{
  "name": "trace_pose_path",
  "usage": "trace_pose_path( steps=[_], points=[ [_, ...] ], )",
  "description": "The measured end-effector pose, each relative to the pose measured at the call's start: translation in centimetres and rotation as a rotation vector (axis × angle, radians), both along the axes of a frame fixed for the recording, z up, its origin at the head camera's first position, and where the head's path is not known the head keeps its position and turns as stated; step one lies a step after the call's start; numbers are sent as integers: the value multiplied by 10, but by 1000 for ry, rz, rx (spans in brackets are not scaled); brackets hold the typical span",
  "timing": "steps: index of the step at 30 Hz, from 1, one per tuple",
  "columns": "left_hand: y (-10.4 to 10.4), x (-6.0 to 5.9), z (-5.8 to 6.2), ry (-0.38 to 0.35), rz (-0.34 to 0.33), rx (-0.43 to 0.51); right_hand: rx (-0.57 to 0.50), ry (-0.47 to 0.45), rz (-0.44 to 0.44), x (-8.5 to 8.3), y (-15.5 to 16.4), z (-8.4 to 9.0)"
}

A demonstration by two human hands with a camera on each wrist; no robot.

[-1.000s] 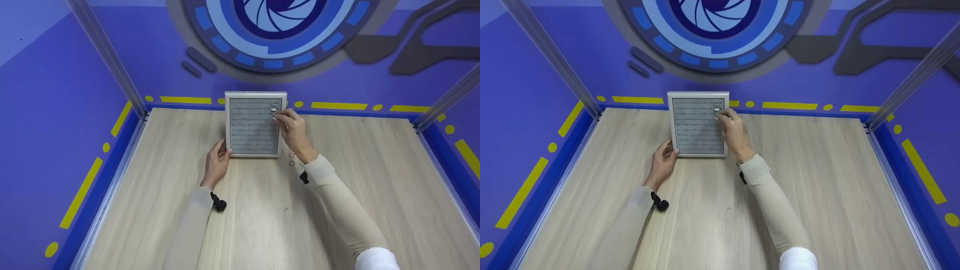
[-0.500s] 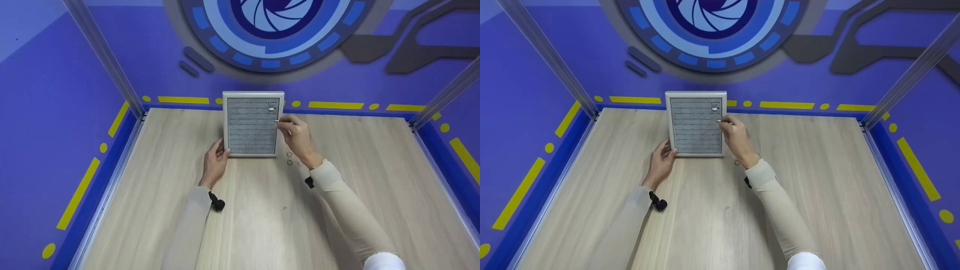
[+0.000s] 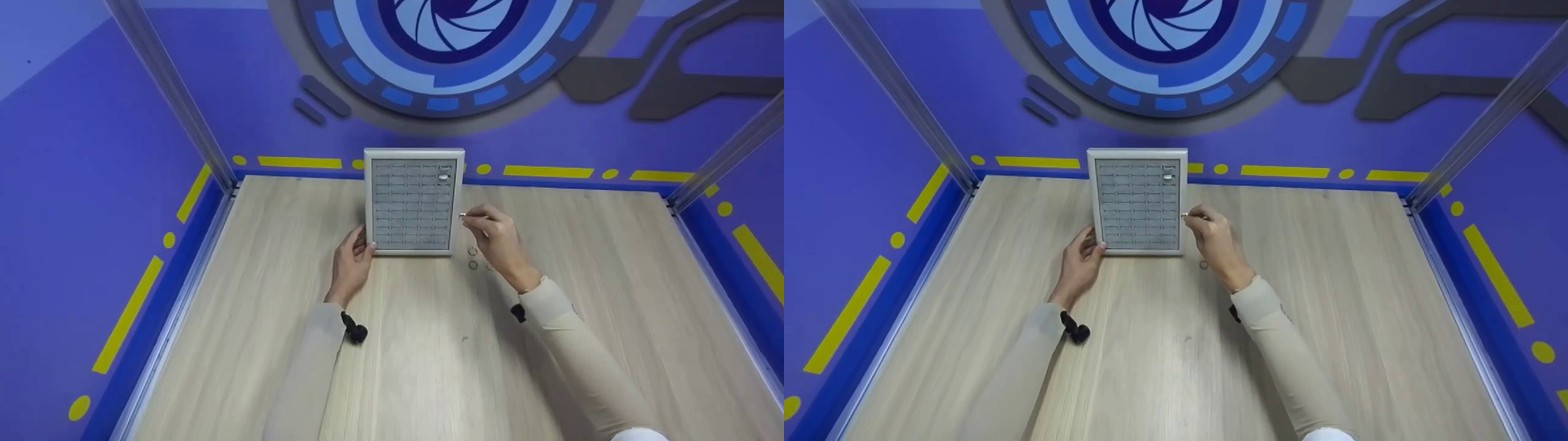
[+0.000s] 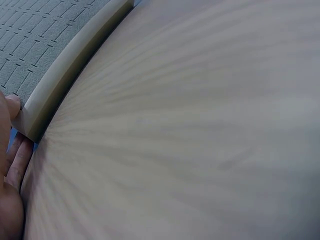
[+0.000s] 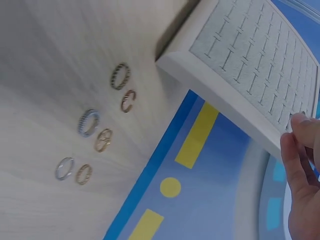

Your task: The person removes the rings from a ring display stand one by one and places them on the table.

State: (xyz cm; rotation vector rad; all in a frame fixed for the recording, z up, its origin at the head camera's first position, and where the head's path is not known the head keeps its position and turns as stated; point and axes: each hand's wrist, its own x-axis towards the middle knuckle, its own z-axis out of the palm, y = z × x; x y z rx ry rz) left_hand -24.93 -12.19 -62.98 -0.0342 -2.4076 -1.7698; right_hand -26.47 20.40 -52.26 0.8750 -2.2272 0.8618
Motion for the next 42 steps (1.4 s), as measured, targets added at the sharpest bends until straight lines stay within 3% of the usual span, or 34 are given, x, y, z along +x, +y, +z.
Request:
trace_pose_path(
  steps=[18, 26, 42],
  points=[
    [4, 0, -2, -5, -7, 27, 137, -60, -5, 33, 23, -26],
    [1, -1, -1, 4, 1, 26, 195, -140, -27, 36, 29, -34],
    [1, -2, -2, 24, -4, 19, 305, -171, -41, 41, 35, -52]
  ],
)
